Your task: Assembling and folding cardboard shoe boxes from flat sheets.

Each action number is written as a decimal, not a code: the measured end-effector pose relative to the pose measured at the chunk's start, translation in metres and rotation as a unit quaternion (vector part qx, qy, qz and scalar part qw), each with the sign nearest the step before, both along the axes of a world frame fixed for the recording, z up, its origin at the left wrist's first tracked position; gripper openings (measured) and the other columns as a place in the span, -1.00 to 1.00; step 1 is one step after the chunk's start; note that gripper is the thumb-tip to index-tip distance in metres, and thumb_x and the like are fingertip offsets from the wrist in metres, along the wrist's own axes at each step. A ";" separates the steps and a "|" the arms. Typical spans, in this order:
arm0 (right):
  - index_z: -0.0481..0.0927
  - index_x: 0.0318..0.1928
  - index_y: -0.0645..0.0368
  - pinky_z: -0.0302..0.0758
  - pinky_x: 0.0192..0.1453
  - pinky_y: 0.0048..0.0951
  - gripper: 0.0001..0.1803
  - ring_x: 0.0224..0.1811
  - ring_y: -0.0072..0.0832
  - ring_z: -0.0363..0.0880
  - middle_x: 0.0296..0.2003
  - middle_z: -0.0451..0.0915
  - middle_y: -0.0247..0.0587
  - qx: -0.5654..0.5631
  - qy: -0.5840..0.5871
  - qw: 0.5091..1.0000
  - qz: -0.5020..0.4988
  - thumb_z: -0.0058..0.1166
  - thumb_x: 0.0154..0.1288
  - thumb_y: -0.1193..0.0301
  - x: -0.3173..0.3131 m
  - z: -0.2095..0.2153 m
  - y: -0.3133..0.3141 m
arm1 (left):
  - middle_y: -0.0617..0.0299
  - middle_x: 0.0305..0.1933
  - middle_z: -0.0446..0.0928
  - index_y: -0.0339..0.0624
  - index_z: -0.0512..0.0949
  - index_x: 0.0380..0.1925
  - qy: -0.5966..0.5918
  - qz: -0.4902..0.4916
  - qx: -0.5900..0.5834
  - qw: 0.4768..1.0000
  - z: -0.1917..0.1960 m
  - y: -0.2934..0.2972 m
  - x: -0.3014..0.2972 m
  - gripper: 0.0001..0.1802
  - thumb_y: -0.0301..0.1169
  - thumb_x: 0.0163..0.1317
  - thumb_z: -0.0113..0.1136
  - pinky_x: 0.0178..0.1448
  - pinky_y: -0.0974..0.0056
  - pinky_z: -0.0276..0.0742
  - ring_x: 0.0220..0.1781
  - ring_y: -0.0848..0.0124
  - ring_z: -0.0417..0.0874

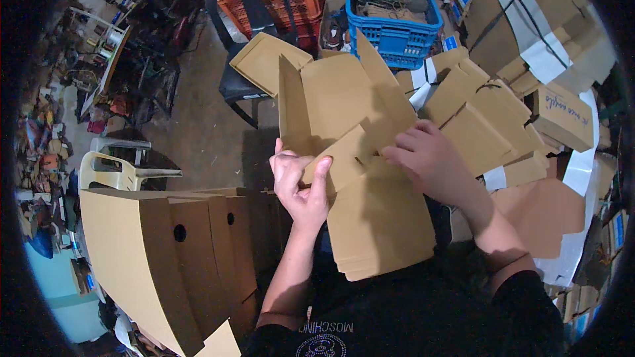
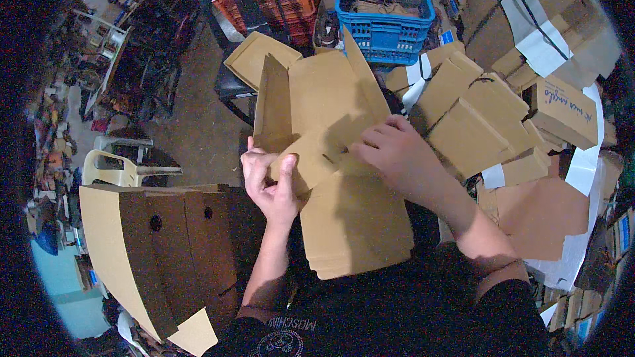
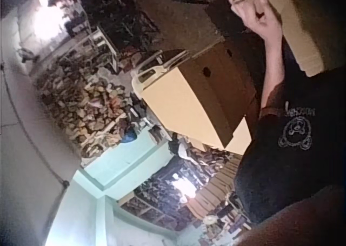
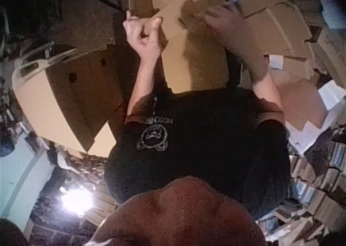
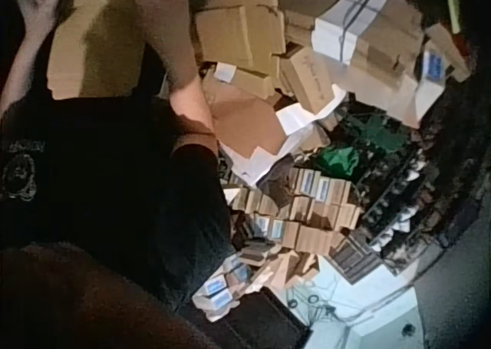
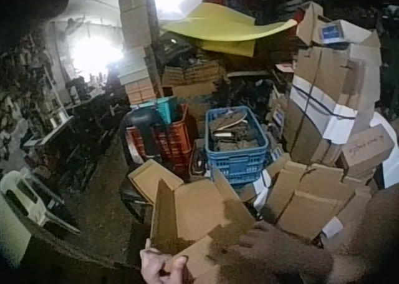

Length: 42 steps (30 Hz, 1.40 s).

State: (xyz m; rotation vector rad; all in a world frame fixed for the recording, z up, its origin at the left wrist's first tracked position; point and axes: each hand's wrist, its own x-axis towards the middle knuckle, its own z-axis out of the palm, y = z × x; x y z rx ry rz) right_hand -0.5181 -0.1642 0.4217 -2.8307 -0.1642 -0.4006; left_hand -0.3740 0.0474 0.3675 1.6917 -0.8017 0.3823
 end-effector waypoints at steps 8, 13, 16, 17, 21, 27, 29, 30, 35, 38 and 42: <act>0.63 0.02 0.07 0.38 0.36 -0.10 -0.64 0.05 -0.28 0.60 -0.16 0.60 -0.26 0.000 0.007 1.000 -0.009 0.16 0.16 0.47 0.001 -0.013 0.007 | 0.17 -0.40 0.41 -0.29 0.61 -0.40 -0.057 -0.036 0.064 0.996 0.005 0.002 0.011 -0.76 -0.39 0.16 0.51 0.56 -0.24 0.26 -0.22 0.22 0.43; 0.62 0.01 0.06 0.37 0.36 -0.10 -0.63 0.04 -0.27 0.59 -0.15 0.59 -0.27 0.001 -0.016 1.000 -0.008 0.16 0.14 0.49 0.006 -0.024 0.007 | 0.19 -0.41 0.41 -0.28 0.63 -0.42 -0.069 -0.049 0.096 0.992 0.006 0.002 0.015 -0.73 -0.35 0.13 0.55 0.57 -0.22 0.25 -0.19 0.20 0.47; 0.60 -0.01 0.05 0.38 0.35 -0.11 -0.67 0.03 -0.30 0.59 -0.15 0.59 -0.28 -0.007 -0.005 1.000 0.001 0.13 0.17 0.48 0.008 -0.023 0.009 | 0.19 -0.39 0.41 -0.29 0.64 -0.42 -0.033 -0.045 0.076 0.996 0.004 0.003 0.013 -0.74 -0.37 0.11 0.55 0.60 -0.21 0.21 -0.16 0.20 0.48; 0.60 -0.01 0.05 0.38 0.35 -0.11 -0.67 0.03 -0.30 0.59 -0.15 0.59 -0.28 -0.007 -0.004 1.000 -0.001 0.13 0.17 0.48 0.010 -0.022 0.011 | 0.19 -0.39 0.41 -0.29 0.64 -0.42 -0.032 -0.046 0.076 0.996 0.003 0.001 0.014 -0.74 -0.37 0.11 0.55 0.60 -0.21 0.21 -0.16 0.20 0.48; 0.61 -0.18 0.11 0.45 0.21 -0.18 -0.79 -0.11 -0.31 0.60 -0.30 0.55 -0.29 0.025 -0.078 0.996 0.044 0.19 0.13 0.49 0.020 -0.025 0.022 | 0.17 -0.37 0.42 -0.27 0.64 -0.43 -0.004 -0.064 0.096 0.993 0.004 -0.004 0.007 -0.75 -0.40 0.07 0.57 0.58 -0.20 0.21 -0.12 0.20 0.52; 0.63 -0.13 0.05 0.46 0.24 -0.15 -0.82 -0.02 -0.29 0.63 -0.19 0.63 -0.29 0.039 -0.047 0.998 0.011 0.22 0.26 0.36 0.015 -0.021 0.002 | 0.14 -0.35 0.48 -0.26 0.65 -0.42 -0.061 -0.095 0.151 0.982 -0.003 0.003 0.011 -0.71 -0.33 0.05 0.59 0.51 -0.18 0.30 -0.12 0.16 0.56; 0.63 -0.15 0.07 0.47 0.23 -0.15 -0.83 -0.02 -0.26 0.63 -0.19 0.64 -0.26 0.075 -0.044 0.996 0.008 0.25 0.26 0.38 0.012 -0.020 -0.004 | 0.13 -0.34 0.51 -0.25 0.64 -0.42 -0.068 -0.105 0.165 0.978 -0.004 0.004 0.014 -0.70 -0.31 0.06 0.60 0.50 -0.17 0.32 -0.12 0.15 0.58; 0.63 -0.11 0.08 0.48 0.21 -0.13 -0.78 -0.01 -0.22 0.63 -0.17 0.64 -0.22 0.092 -0.041 0.995 0.004 0.29 0.24 0.39 0.012 -0.022 -0.005 | 0.14 -0.30 0.56 -0.23 0.68 -0.34 -0.069 -0.117 0.170 0.976 -0.006 0.005 0.017 -0.73 -0.32 0.08 0.57 0.51 -0.17 0.30 -0.11 0.16 0.60; 0.61 0.05 0.09 0.53 0.20 -0.07 -0.61 0.05 -0.09 0.61 -0.04 0.63 -0.13 0.176 -0.069 0.979 -0.080 0.35 0.20 0.42 -0.010 -0.021 -0.007 | 0.18 -0.22 0.66 -0.11 0.77 -0.03 -0.036 -0.152 0.245 0.957 0.008 0.015 0.014 -0.70 -0.39 0.22 0.44 0.56 -0.15 0.24 -0.09 0.22 0.65; 0.58 0.17 0.02 0.53 0.24 -0.03 -0.46 0.18 -0.05 0.58 0.10 0.60 -0.16 0.080 -0.145 0.985 -0.046 0.39 0.13 0.39 -0.041 -0.036 -0.033 | 0.22 -0.20 0.68 0.00 0.75 0.12 -0.098 -0.174 0.268 0.942 0.005 0.014 0.015 -0.63 -0.45 0.29 0.34 0.59 -0.12 0.20 -0.08 0.25 0.67; 0.60 0.18 -0.07 0.48 0.34 0.00 -0.42 0.33 -0.11 0.51 0.26 0.55 -0.24 -0.027 -0.044 0.997 0.060 0.41 0.08 0.34 -0.087 -0.050 -0.024 | 0.24 -0.11 0.70 0.05 0.77 0.08 -0.066 -0.152 0.277 0.947 0.009 0.011 0.012 -0.63 -0.49 0.29 0.31 0.61 -0.12 0.19 -0.02 0.26 0.70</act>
